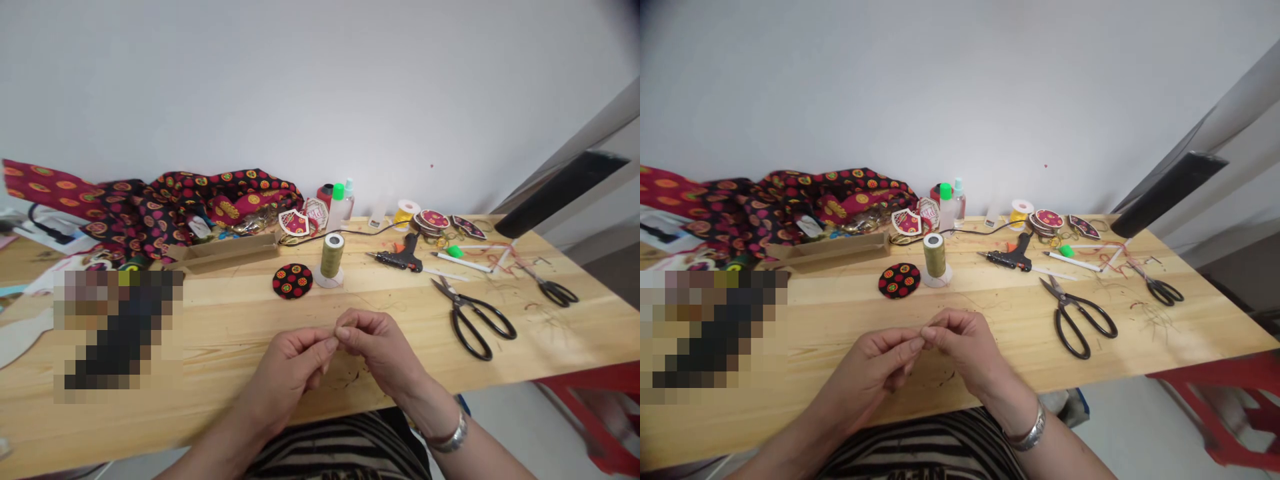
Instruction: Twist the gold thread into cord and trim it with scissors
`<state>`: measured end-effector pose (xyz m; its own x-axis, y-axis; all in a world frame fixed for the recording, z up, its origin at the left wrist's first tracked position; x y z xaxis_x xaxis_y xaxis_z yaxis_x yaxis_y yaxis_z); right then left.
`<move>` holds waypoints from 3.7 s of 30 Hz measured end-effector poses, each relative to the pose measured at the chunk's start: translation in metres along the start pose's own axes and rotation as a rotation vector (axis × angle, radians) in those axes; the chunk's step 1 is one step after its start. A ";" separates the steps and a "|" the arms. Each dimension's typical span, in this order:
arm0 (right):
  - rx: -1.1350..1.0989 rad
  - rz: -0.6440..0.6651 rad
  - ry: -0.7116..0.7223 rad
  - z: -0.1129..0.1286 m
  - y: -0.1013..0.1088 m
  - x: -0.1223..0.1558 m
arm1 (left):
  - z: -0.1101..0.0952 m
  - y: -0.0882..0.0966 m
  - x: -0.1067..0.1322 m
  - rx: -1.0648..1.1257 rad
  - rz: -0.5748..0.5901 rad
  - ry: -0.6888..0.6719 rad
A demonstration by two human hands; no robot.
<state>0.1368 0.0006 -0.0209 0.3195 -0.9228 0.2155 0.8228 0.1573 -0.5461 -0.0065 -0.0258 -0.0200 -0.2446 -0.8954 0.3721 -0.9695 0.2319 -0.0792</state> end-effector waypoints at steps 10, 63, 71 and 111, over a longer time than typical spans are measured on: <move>0.195 0.005 0.126 0.010 -0.004 0.000 | -0.008 0.004 -0.001 -0.319 -0.048 -0.233; 0.505 0.168 0.101 0.028 0.001 0.002 | -0.028 0.029 0.009 -0.790 -0.452 -0.774; 0.482 0.174 0.131 0.032 0.000 0.004 | -0.019 0.021 -0.004 -0.608 -0.133 -0.666; 0.342 -0.086 0.019 0.017 0.005 -0.016 | -0.013 0.001 -0.001 0.309 0.099 0.169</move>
<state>0.1441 0.0225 -0.0131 0.2356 -0.9437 0.2322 0.9573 0.1842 -0.2227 -0.0071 -0.0201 -0.0087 -0.3564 -0.7927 0.4945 -0.9066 0.1653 -0.3883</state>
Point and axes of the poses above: each hand's wrist, its own x-axis away from the middle knuckle, its own y-axis out of the back of the hand, z = x × y, the point moved 1 cm from there along -x, towards the middle knuckle, and after that the axes turned 11 degrees about -x, right-handed, at the moved point
